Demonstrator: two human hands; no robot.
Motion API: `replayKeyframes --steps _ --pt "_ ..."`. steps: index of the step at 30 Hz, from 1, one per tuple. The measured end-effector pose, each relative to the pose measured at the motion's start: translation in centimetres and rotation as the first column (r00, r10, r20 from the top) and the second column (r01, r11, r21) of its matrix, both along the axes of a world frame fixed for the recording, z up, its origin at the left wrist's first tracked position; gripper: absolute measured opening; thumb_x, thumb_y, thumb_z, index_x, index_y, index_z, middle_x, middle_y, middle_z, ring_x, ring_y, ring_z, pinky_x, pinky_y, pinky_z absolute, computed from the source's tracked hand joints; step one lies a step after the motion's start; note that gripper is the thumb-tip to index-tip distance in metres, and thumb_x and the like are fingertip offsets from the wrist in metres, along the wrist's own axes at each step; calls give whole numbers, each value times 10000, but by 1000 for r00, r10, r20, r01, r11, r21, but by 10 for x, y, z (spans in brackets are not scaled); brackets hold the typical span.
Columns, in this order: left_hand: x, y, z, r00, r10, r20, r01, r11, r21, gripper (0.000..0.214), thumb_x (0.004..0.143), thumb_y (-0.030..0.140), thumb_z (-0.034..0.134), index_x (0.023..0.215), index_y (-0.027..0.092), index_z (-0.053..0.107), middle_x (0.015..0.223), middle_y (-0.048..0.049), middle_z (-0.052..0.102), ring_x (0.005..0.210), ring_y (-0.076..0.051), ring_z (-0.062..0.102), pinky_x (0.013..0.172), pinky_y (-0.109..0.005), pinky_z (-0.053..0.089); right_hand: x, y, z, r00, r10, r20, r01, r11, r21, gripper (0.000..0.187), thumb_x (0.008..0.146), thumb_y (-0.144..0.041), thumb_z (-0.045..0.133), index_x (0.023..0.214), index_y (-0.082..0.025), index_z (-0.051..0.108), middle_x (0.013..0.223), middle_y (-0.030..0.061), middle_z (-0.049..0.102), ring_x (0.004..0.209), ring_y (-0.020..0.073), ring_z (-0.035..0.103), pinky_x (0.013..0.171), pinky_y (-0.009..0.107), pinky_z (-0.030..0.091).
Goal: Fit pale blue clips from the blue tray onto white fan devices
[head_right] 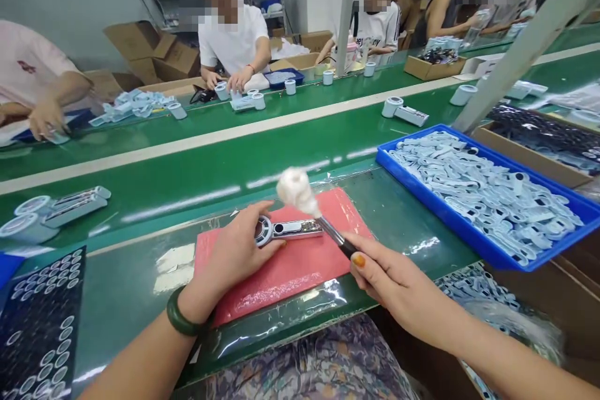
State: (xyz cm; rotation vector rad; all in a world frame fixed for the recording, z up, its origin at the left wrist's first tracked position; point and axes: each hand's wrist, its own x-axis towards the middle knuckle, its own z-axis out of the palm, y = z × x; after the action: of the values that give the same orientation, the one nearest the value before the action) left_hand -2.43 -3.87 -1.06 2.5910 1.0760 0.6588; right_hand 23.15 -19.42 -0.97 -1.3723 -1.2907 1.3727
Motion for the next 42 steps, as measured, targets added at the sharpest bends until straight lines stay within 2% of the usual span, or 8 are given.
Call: replayKeyframes --steps 3,8,13,23,28,32,37,42 --pt "1 -1 -2 1000 5 12 -5 1000 19 791 783 253 775 1427 206 317 1235 -95 611 1093 -266 587 944 -451 523 4 -2 -2 991 58 123 -48 995 -83 537 1076 -603 421 1478 -248 446 778 1 464 643 134 406 541 202 365" --pt "2 -1 -3 1000 8 22 -9 999 33 831 794 260 765 1464 208 277 1191 -88 626 1033 -250 611 906 -433 547 5 -9 4 987 -88 137 77 994 82 556 1076 -581 420 1537 -276 359 806 10 481 661 157 432 559 218 407" --pt "1 -1 -3 1000 10 14 -11 997 73 826 800 274 757 1469 202 278 1243 -106 615 1083 -264 607 930 -432 537 1 -7 5 971 70 228 -67 998 -20 537 1086 -580 390 1494 -236 439 762 3 466 656 156 430 583 224 411" --pt "7 1 5 997 64 -30 -66 996 -62 832 816 314 730 1493 194 262 1224 -107 624 1064 -261 613 898 -408 518 -2 -25 5 949 85 302 -89 996 -2 488 1101 -546 369 1514 -290 415 780 6 500 678 167 455 610 241 420" --pt "9 1 9 993 96 -69 -103 990 -97 921 763 260 773 1512 221 240 1237 -89 621 1052 -260 616 879 -397 518 -1 -22 11 963 -67 260 33 991 130 570 1090 -562 369 1559 -242 334 756 10 499 647 174 459 565 239 419" --pt "10 1 10 994 91 -66 -97 990 -98 890 785 304 760 1510 203 254 1279 -107 611 1096 -271 610 912 -403 510 2 -24 11 942 66 330 -71 997 3 527 1098 -542 362 1531 -244 401 743 7 498 656 173 479 595 247 438" --pt "12 2 12 993 98 -65 -104 990 -100 899 756 254 757 1505 220 260 1273 -95 620 1084 -269 612 897 -394 511 2 -27 11 945 -53 323 -4 985 174 539 1101 -517 377 1576 -274 302 802 20 531 701 182 496 637 264 451" --pt "11 1 12 995 80 -68 -86 992 -95 851 794 283 724 1507 183 269 1311 -116 604 1124 -279 601 932 -410 503 0 -17 15 952 120 283 -117 993 -27 519 1104 -546 348 1522 -243 399 744 5 474 629 159 434 542 232 383"
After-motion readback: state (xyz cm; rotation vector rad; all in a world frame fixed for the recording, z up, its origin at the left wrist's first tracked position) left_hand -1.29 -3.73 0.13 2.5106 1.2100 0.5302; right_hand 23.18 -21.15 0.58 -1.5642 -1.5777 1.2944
